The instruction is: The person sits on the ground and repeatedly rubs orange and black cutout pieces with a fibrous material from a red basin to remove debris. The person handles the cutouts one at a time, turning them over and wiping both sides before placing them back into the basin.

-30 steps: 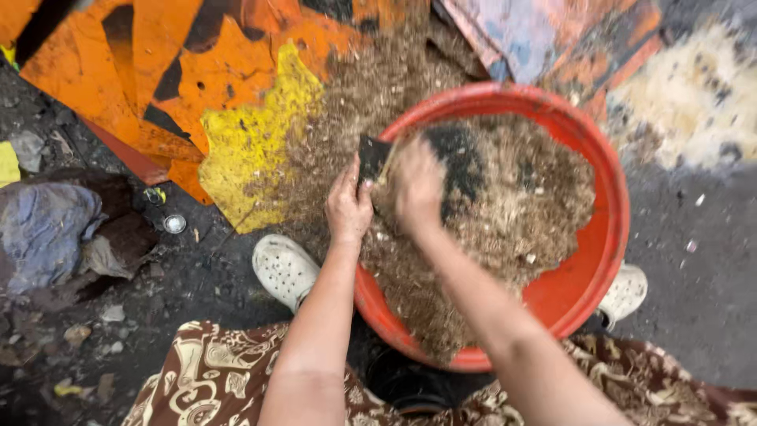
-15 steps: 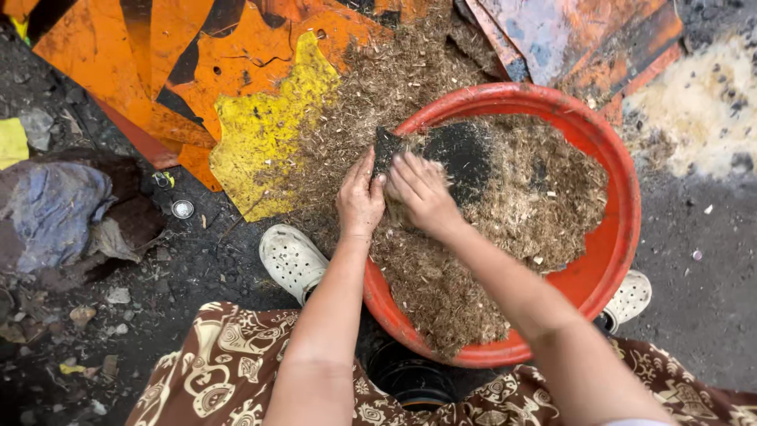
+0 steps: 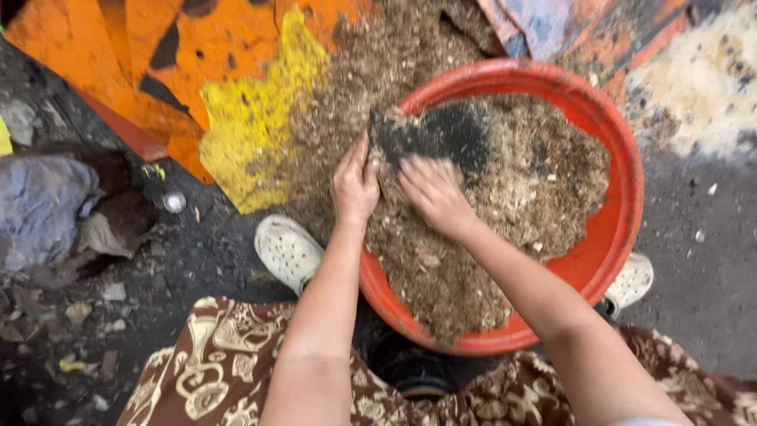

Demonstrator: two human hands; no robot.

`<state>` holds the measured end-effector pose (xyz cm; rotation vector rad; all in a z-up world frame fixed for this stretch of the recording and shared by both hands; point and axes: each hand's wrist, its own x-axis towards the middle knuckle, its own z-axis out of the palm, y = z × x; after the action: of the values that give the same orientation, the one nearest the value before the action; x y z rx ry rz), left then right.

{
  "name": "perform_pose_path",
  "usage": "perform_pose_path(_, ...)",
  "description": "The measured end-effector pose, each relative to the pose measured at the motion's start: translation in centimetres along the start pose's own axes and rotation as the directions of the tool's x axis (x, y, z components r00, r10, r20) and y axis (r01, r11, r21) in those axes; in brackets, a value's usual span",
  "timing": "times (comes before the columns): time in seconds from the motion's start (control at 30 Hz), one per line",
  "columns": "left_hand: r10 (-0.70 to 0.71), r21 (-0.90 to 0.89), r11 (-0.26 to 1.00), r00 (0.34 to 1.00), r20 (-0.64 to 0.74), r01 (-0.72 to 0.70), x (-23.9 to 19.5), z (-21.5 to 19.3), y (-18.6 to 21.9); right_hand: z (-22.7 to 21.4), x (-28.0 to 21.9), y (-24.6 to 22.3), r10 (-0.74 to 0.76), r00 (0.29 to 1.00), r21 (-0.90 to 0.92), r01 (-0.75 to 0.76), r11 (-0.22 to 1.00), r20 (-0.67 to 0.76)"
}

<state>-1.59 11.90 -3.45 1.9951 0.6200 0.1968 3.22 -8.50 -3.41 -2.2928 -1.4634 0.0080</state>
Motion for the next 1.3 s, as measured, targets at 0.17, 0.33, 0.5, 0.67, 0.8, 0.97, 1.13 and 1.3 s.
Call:
perform_pose_path(0.17, -0.095, 0.016, 0.995, 0.995, 0.022, 0.095, -1.5, -0.1, 0.0, -0.1, 0.5, -0.2, 0.067, 0.997, -0.106, -0.063, 0.992, 0.029)
perform_pose_path(0.33, 0.002, -0.002, 1.000, 1.000, -0.014, -0.002, -0.9, 0.0, 0.3, 2.8, 8.7, 0.6, 0.178, 0.975, 0.065, -0.171, 0.983, -0.133)
perform_pose_path(0.5, -0.082, 0.009, 0.997, 0.996, 0.021, 0.082, 0.7, -0.1, 0.6, -1.7, 3.0, -0.6, 0.040, 0.999, -0.004, -0.040, 0.999, 0.016)
perform_pose_path(0.67, -0.090, 0.005, 0.996, 0.996, 0.011, 0.090, -0.8, 1.0, -1.3, 0.3, 3.6, 1.0, -0.020, 0.989, 0.006, 0.021, 1.000, -0.144)
perform_pose_path(0.8, -0.069, -0.034, 0.997, 0.996, -0.057, 0.068, -1.1, 0.9, -2.6, 3.6, 9.4, 0.5, 0.173, 0.975, 0.008, -0.174, 0.985, -0.138)
perform_pose_path(0.97, -0.080, -0.164, 0.984, 0.994, -0.074, 0.067, 0.4, 1.4, -1.9, -1.8, 4.3, -1.0, -0.063, 0.997, 0.160, 0.054, 0.986, 0.047)
perform_pose_path(1.13, -0.045, -0.213, 0.977, 0.995, -0.092, 0.024, -1.2, 0.7, -2.4, -0.1, 4.2, -0.7, -0.020, 1.000, 0.060, 0.019, 0.998, 0.018)
perform_pose_path(1.3, -0.184, -0.232, 0.959, 0.980, -0.080, 0.161, -0.5, 0.5, -1.4, 3.4, 6.4, -3.1, 0.132, 0.991, -0.111, -0.130, 0.985, 0.016)
